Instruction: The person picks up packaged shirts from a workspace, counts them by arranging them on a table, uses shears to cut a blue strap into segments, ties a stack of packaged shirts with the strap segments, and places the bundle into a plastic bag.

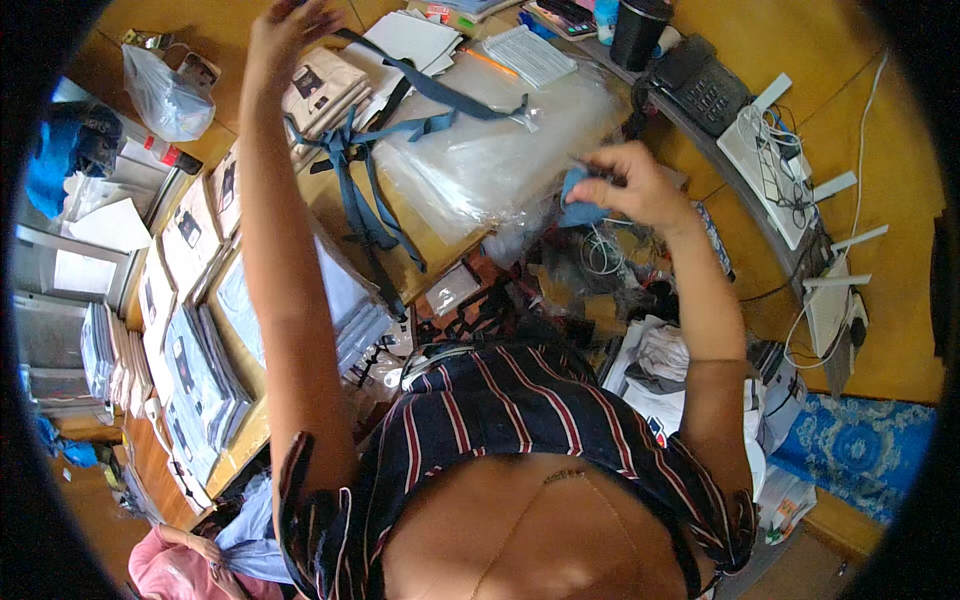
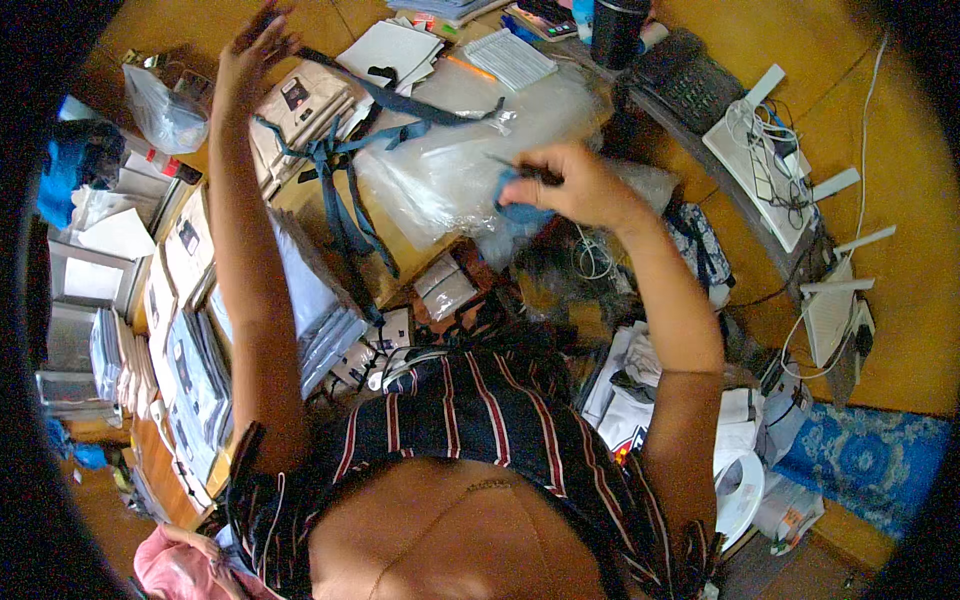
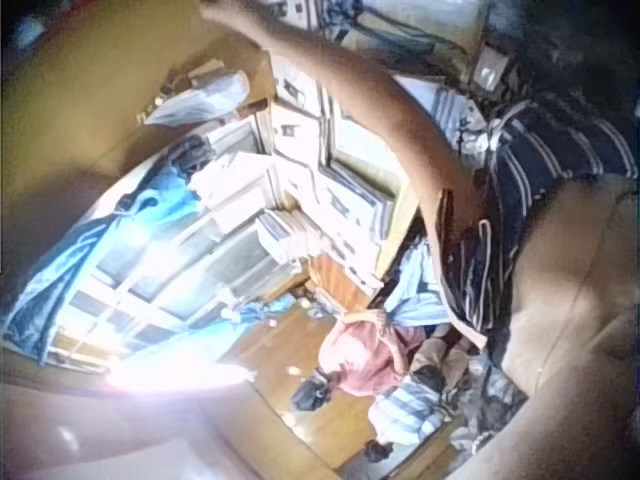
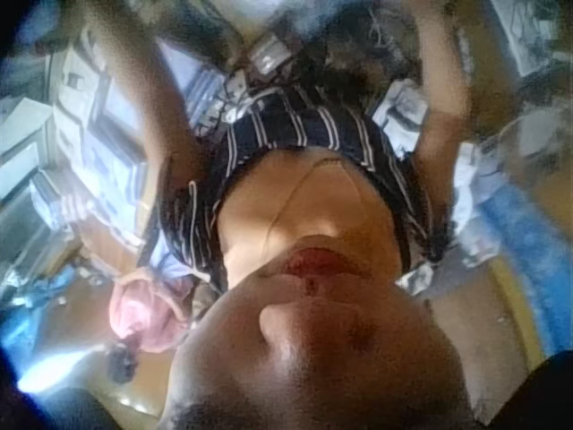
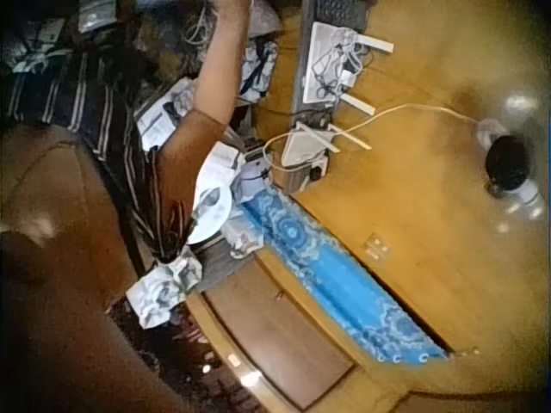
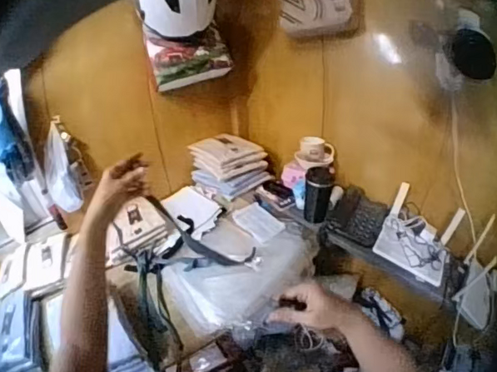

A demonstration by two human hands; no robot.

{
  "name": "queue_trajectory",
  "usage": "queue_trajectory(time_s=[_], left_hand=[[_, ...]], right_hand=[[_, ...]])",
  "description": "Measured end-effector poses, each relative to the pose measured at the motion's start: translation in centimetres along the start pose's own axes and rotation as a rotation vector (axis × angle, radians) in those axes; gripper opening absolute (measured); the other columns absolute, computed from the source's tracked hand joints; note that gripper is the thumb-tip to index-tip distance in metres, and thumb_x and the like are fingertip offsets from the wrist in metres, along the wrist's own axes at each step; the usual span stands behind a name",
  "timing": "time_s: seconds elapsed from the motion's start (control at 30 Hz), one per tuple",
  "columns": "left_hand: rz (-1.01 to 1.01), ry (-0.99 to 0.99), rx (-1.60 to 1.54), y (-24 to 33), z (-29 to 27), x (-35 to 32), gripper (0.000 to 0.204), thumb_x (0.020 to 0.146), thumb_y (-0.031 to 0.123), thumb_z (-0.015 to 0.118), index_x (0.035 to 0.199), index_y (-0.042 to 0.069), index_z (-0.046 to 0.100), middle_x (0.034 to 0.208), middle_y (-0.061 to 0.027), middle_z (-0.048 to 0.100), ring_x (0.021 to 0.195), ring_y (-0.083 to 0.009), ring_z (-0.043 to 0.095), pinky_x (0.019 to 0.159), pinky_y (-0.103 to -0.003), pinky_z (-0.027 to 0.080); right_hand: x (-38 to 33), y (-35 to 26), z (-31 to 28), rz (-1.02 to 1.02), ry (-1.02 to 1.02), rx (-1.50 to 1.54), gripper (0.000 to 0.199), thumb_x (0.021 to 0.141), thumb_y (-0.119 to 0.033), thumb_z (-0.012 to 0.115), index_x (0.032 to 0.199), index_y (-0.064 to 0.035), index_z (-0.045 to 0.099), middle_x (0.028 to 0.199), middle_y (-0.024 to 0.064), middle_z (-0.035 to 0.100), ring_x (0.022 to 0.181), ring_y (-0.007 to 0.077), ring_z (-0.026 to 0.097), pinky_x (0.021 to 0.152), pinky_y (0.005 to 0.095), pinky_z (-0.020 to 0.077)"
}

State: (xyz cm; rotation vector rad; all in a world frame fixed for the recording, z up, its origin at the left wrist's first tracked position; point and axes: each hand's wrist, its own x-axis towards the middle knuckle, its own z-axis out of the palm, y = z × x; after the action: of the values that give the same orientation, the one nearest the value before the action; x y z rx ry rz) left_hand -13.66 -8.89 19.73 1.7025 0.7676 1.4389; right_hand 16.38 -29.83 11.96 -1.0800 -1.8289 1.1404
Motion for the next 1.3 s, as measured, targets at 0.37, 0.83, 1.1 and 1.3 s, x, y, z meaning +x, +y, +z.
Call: queue_trajectory(time_s=[0.37, 0.83, 1.1, 1.3], left_hand=[[-0.055, -0.578, -0.579, -2.9, 16.2, -13.3, 0.033, 0.073, 0.026, 0.058, 0.096, 0.01, 0.041, 0.123, -0.0136, 0.034, 0.107, -0.0228, 0.04, 0.087, -0.034, 0.032], [-0.317, -0.137, -0.502, -2.9, 13.3, -20.1, 0.016, 0.074, -0.004, 0.05, 0.09, -0.005, 0.054, 0.085, -0.0134, 0.057, 0.073, -0.0163, 0.055, 0.066, -0.026, 0.045], [-0.128, -0.339, -0.271, -0.7, 12.3, -15.1, 0.043, 0.07, -0.007, 0.052, 0.112, -0.002, 0.042, 0.108, -0.0114, 0.049, 0.068, -0.0125, 0.054, 0.066, -0.022, 0.044], [-0.109, -0.46, -0.207, 0.1, 12.7, -14.7, 0.042, 0.068, -0.01, 0.052, 0.108, -0.001, 0.046, 0.106, -0.0083, 0.047, 0.067, -0.0104, 0.054, 0.064, -0.02, 0.043]], right_hand=[[10.4, -16.5, -4.9, -0.334, -0.026, 0.178, 0.022, 0.083, -0.019, 0.042, 0.082, 0.0013, 0.049, 0.045, -0.0057, 0.03, 0.036, 0.0022, 0.025, 0.031, 0.0165, 0.0219], [13.3, 1.3, -6.5, 0.215, 0.312, -0.504, 0.036, 0.074, -0.042, 0.051, 0.067, -0.0074, 0.056, 0.046, -0.0037, 0.036, 0.039, 0.0052, 0.03, 0.034, 0.0226, 0.0222], [3.9, -1.2, -1.1, 0.435, -0.261, 0.186, 0.023, 0.081, -0.025, 0.048, 0.09, -0.0046, 0.051, 0.051, -0.0056, 0.035, 0.04, -0.0009, 0.026, 0.032, 0.0133, 0.0183], [4.0, -2.5, -0.8, 0.41, -0.273, 0.203, 0.028, 0.077, -0.033, 0.054, 0.082, -0.0056, 0.051, 0.05, -0.0052, 0.035, 0.039, -0.0002, 0.027, 0.032, 0.0147, 0.0178]])
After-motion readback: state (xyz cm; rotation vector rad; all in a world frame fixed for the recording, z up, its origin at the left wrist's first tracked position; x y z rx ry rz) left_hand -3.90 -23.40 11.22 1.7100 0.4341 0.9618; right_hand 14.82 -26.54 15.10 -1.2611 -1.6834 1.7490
